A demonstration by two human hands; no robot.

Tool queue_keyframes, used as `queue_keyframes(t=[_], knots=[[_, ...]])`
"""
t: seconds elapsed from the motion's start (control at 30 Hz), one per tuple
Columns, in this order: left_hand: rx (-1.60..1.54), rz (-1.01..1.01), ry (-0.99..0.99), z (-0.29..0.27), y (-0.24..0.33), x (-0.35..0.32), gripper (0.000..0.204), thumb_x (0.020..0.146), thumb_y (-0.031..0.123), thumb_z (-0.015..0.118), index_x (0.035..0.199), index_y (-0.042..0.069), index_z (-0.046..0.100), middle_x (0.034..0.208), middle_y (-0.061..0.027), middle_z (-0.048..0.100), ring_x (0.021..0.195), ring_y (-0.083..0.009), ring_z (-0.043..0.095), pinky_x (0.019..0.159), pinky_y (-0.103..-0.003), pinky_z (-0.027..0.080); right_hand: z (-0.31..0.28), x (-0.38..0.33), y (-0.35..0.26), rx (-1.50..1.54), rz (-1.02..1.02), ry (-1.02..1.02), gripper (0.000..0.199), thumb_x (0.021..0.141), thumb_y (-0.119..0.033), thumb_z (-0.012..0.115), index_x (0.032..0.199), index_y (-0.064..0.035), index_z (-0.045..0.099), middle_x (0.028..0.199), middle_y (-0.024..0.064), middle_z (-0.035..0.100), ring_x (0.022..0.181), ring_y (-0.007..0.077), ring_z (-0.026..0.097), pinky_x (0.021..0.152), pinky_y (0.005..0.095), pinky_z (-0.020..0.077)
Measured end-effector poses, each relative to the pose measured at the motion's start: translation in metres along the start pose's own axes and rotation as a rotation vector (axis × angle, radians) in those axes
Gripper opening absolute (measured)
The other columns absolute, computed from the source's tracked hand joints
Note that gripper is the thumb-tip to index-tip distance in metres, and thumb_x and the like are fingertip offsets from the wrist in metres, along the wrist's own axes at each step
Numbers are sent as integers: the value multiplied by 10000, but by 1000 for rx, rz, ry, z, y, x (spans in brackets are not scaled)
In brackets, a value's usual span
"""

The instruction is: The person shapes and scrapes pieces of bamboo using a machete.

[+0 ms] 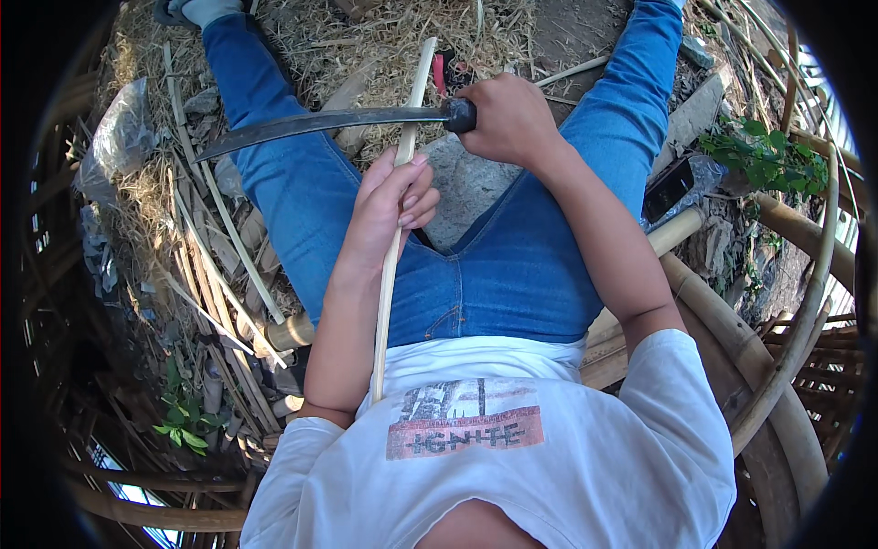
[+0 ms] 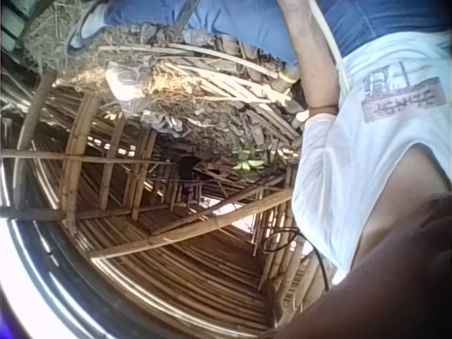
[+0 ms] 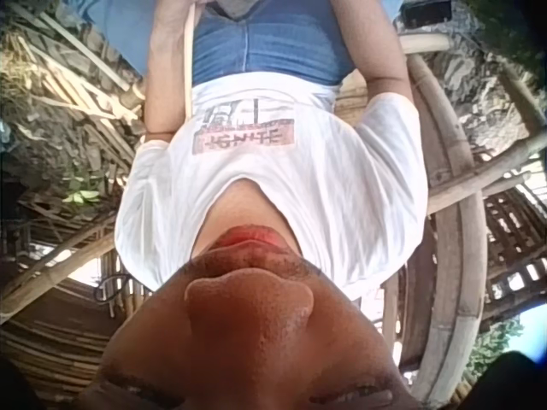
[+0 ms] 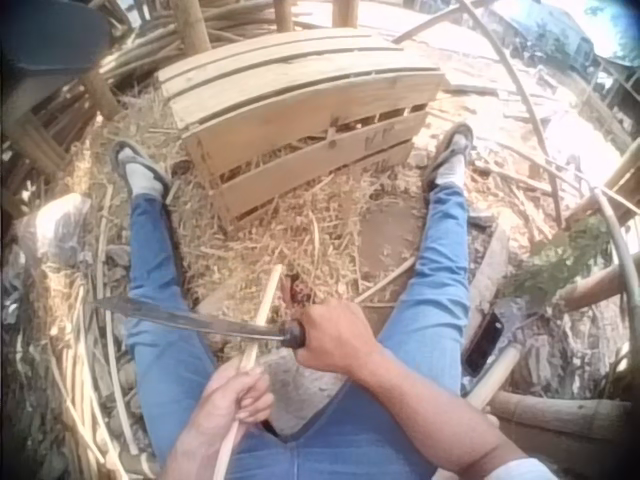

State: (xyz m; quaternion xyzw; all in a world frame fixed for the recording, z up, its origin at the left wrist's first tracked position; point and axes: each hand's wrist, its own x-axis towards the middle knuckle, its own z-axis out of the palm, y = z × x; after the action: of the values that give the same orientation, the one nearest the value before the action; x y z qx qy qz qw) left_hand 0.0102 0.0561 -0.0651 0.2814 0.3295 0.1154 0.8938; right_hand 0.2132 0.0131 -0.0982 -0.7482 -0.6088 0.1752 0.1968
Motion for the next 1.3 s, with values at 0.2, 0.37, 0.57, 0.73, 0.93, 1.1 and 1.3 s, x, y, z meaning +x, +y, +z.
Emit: queue_keyframes(t=[0.2, 0.37, 0.57, 0.73, 0.93, 1.1, 1.3], knots=[[-4, 2, -65, 7, -2, 1, 75, 1041, 153, 454, 979, 117, 433, 641, 54, 340, 484, -25, 302, 447, -186, 255, -5, 2, 16, -23, 175, 63, 225, 671, -183, 683, 852, -68, 753, 705, 188, 677, 715, 382, 682, 731, 472, 561], [10, -31, -68, 7, -3, 1, 72, 1044, 157, 449, 987, 116, 436, 640, 52, 344, 484, -26, 314, 444, -187, 260, 0, 0, 26, 17, 232, 62, 202, 711, -214, 702, 818, -45, 732, 710, 200, 676, 719, 393, 679, 721, 479, 559], [-8, -15, -47, 0, -4, 3, 61, 1045, 162, 453, 1011, 111, 447, 639, 48, 347, 483, -30, 319, 439, -186, 260, -5, 0, 9, -3, 72, -34, 242, 702, -205, 694, 886, -61, 754, 713, 191, 678, 724, 381, 680, 731, 481, 554], [24, -41, 4, 1, -7, 5, 52, 1042, 159, 455, 1017, 113, 451, 640, 52, 343, 485, -31, 311, 447, -189, 264, -6, -1, 8, -47, 80, -63, 285, 693, -202, 689, 937, -75, 766, 714, 189, 679, 725, 379, 680, 747, 477, 554], [-7, -21, -58, 4, -3, 2, 40, 1039, 147, 454, 1043, 108, 449, 638, 54, 335, 488, -28, 303, 445, -182, 258, -6, 2, 11, 43, 205, -16, 263, 710, -223, 696, 914, -70, 762, 763, 199, 697, 755, 381, 689, 742, 476, 557], [31, -38, -39, 9, -6, 2, 46, 1045, 148, 445, 1028, 106, 441, 637, 52, 336, 483, -26, 302, 442, -181, 259, -1, 6, 33, -21, 325, 20, 253, 754, -296, 759, 864, -67, 758, 781, 197, 701, 772, 388, 690, 734, 469, 560], [14, -30, -41, 5, -5, 4, 57, 1046, 152, 449, 1014, 106, 436, 636, 50, 340, 473, -25, 303, 428, -180, 248, -1, 3, 21, 95, 264, -16, 240, 748, -279, 751, 854, -64, 760, 753, 195, 693, 754, 393, 685, 725, 471, 555]])
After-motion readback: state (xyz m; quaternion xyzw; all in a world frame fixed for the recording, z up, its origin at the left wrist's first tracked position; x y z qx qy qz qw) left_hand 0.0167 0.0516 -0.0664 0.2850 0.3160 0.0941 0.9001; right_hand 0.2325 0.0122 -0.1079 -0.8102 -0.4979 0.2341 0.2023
